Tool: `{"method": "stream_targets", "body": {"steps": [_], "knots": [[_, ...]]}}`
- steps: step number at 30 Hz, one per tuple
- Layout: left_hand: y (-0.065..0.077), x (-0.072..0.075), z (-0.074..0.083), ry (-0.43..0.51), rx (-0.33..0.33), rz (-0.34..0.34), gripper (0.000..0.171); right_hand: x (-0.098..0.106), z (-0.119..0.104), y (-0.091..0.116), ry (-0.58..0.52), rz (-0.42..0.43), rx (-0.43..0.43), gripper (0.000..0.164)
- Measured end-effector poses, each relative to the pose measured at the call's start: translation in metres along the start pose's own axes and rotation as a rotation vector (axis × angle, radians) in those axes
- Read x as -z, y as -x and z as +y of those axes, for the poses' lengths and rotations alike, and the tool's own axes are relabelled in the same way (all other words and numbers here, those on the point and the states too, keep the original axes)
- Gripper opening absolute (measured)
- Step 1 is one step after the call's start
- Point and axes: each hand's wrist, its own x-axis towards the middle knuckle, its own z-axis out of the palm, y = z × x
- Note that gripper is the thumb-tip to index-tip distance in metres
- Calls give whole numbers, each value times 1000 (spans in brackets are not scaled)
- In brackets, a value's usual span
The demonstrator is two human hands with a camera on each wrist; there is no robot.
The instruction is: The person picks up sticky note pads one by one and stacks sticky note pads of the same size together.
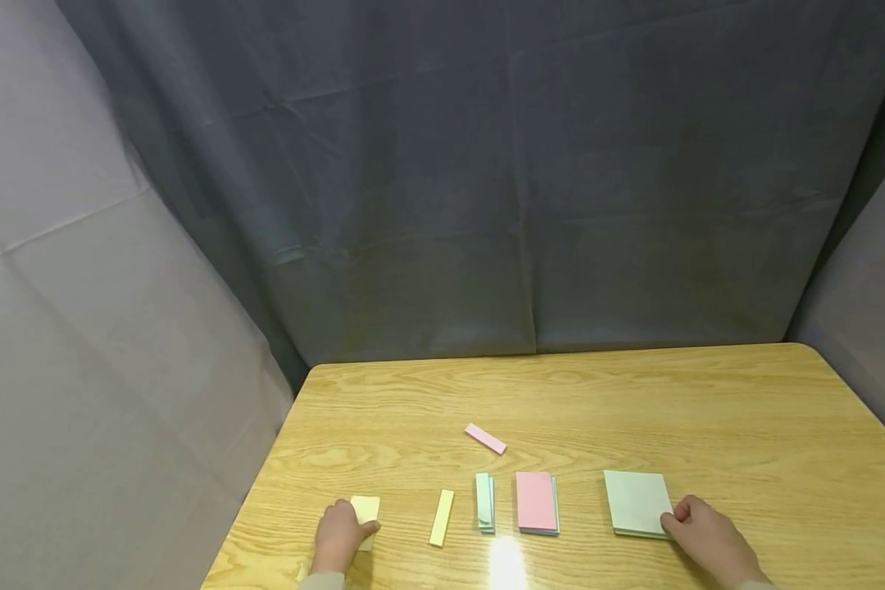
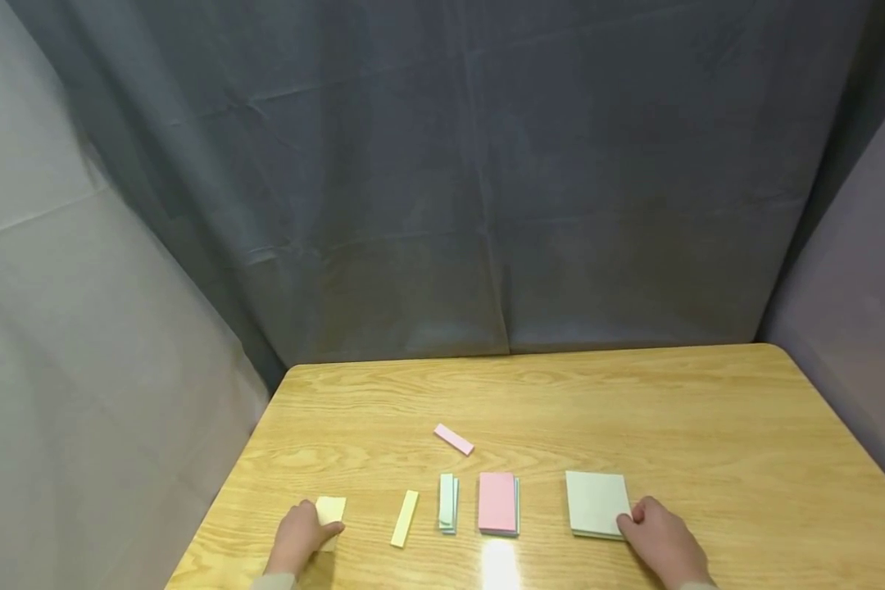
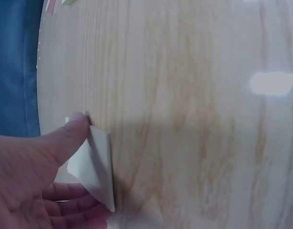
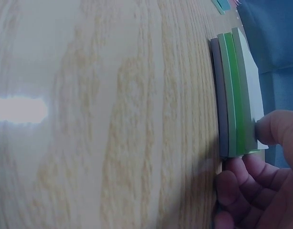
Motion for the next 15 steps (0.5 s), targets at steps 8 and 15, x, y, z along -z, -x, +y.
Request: {"method": "stream_targets", "body": {"steps": [8,15], "knots": [[3,-1,5,10,43,-4,49,-1,0,-1,-3,-3,-9,31],[4,1,9,-10,66,-16,41,1,0,0,-7,4,-2,31]]}}
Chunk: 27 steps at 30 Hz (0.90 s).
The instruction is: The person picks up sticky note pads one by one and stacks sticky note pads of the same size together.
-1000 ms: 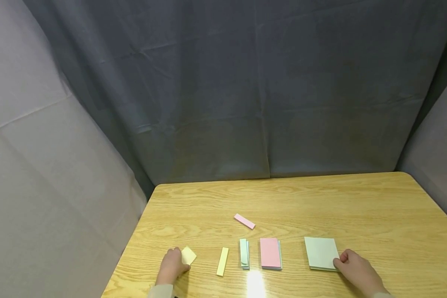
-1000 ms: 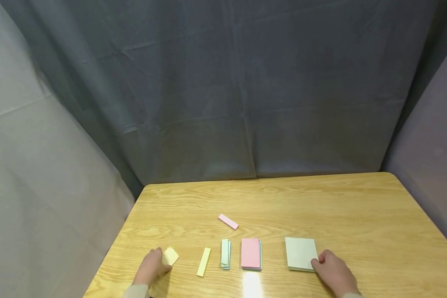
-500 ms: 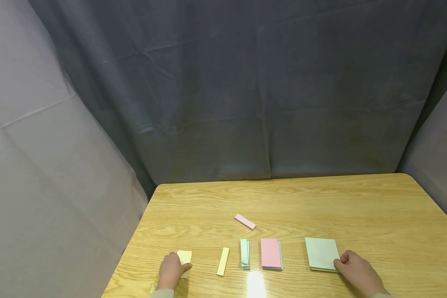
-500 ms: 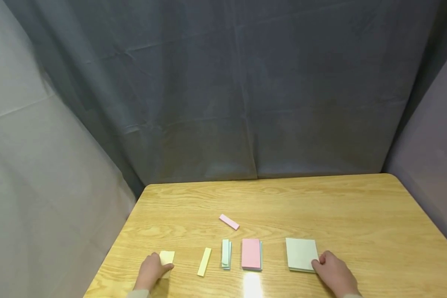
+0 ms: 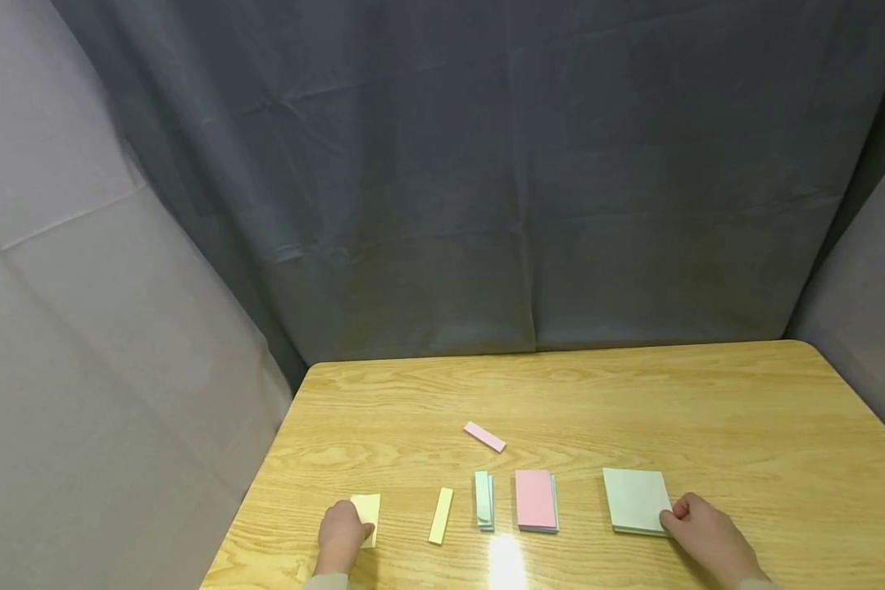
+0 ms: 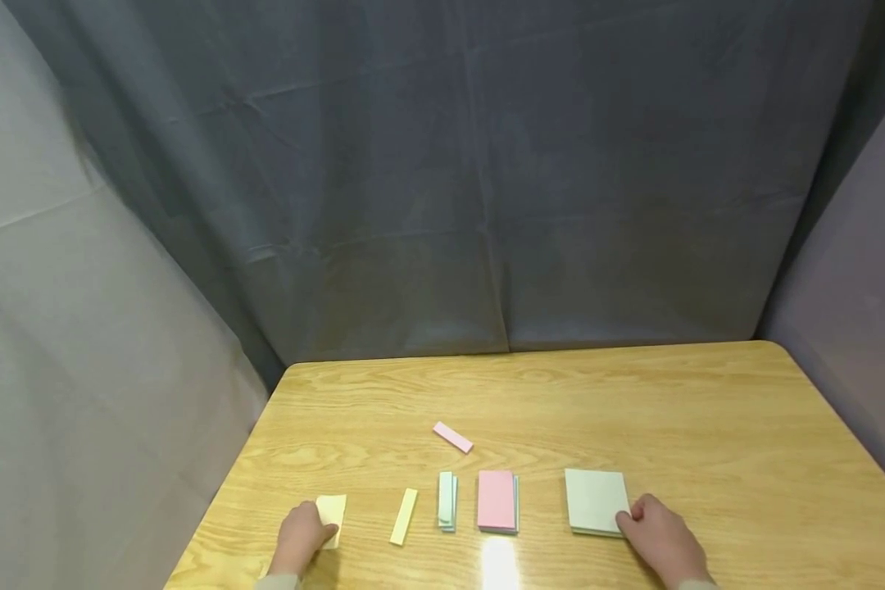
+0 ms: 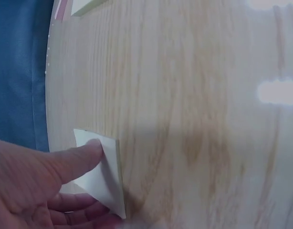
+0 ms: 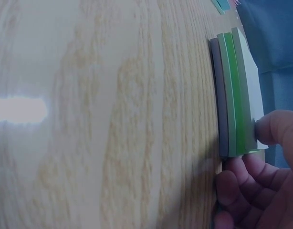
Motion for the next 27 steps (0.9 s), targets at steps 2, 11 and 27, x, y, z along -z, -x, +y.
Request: {"method": "stream_targets", "body": {"steps": [2,11,27], "knots": [[1,1,1,1,4,-1,45,0,0,0,-5,-1,0,31],[1,2,-1,77,39,16,54,0,0,0,-9,3,-11,28],[-2,8,-22,218,2,-16,18,-1,0,-1,-11,-6,-15,29]]}}
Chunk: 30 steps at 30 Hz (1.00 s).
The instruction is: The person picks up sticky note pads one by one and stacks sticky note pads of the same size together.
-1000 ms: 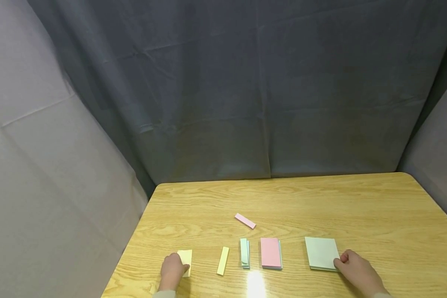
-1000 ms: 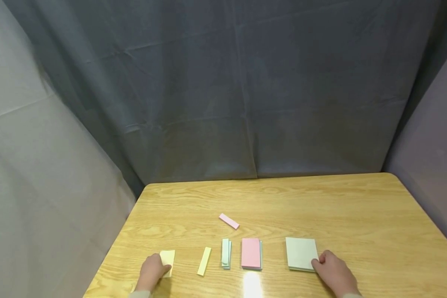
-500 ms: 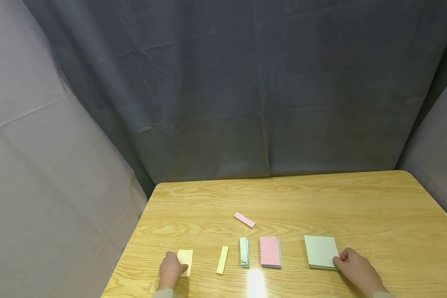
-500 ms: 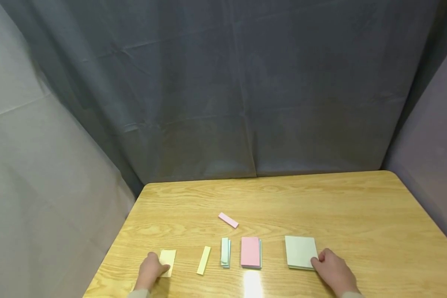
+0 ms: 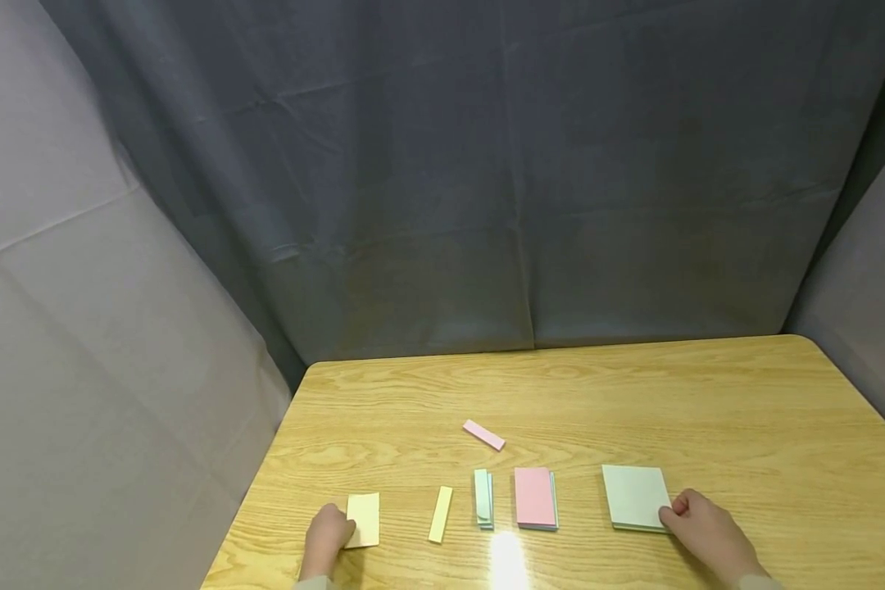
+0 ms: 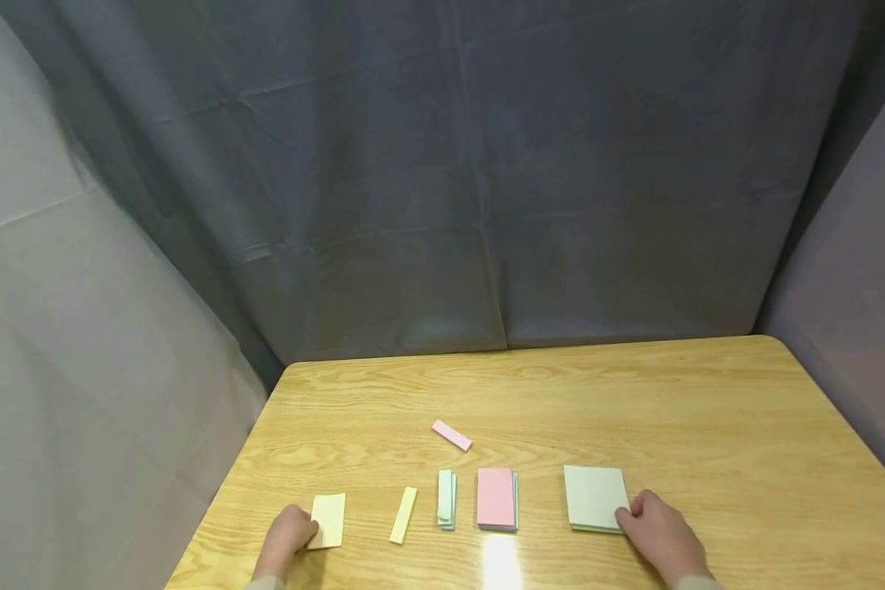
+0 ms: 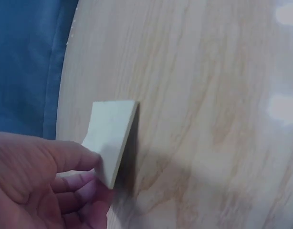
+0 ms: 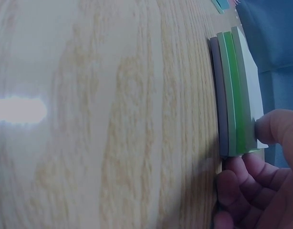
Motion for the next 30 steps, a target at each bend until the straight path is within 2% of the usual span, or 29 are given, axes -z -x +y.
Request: {"method": "stream_targets", "body": {"steps": [3,8,11,16,23,30], "knots": [[-4,2,-5,85,4,-28,27,0,-1,-1,6,6,-4,28],[-12,2,-14,305,40,-164,34,0,-1,-1,11,18,0,28],[-16,1,-18,387,55,-231,32,0,-1,-1,9,15,-1,28],[-18,1,-21,415,44,-280,29,0,0,-1,7,14,-1,27],[-16,5,-18,508,66,-349,9,0,2,1,-8,5,6,27],[-19,5,-14,577,21,-395,21,0,1,0,-5,-18,5,31]]}}
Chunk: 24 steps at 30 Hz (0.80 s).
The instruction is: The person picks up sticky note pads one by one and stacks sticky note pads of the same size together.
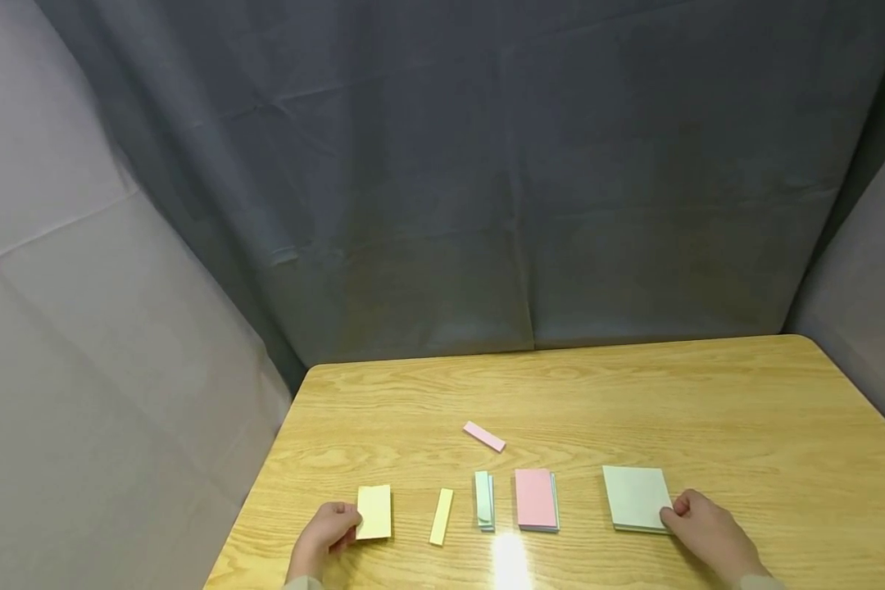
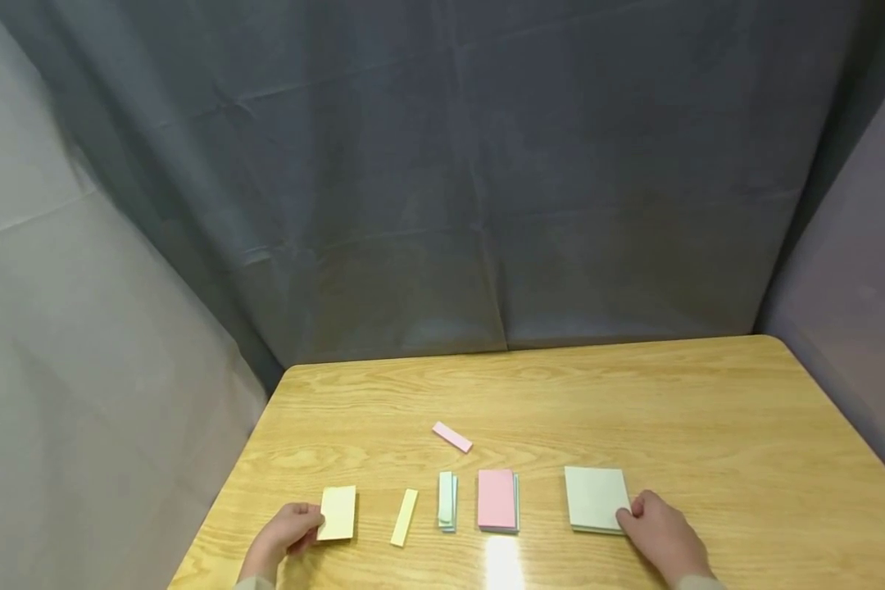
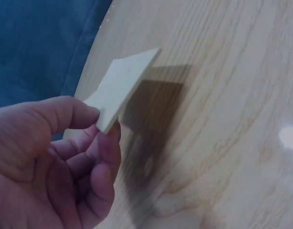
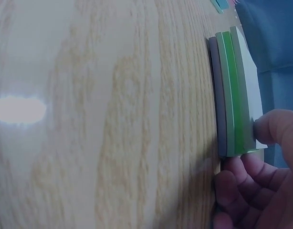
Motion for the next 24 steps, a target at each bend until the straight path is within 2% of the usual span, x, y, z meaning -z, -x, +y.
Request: {"method": "stream_targets", "body": {"steps": [8,11,16,24], "knots": [[-1,-10,13,18,-70,29,9,1,-1,1,10,5,-10,30],[-1,-13,18,32,-88,34,16,1,-1,0,14,2,-12,31],[2,-18,26,1,-94,62,28,0,0,-1,24,2,-14,32],[6,-25,33,-19,-94,98,34,0,1,-3,39,14,-5,32]]}}
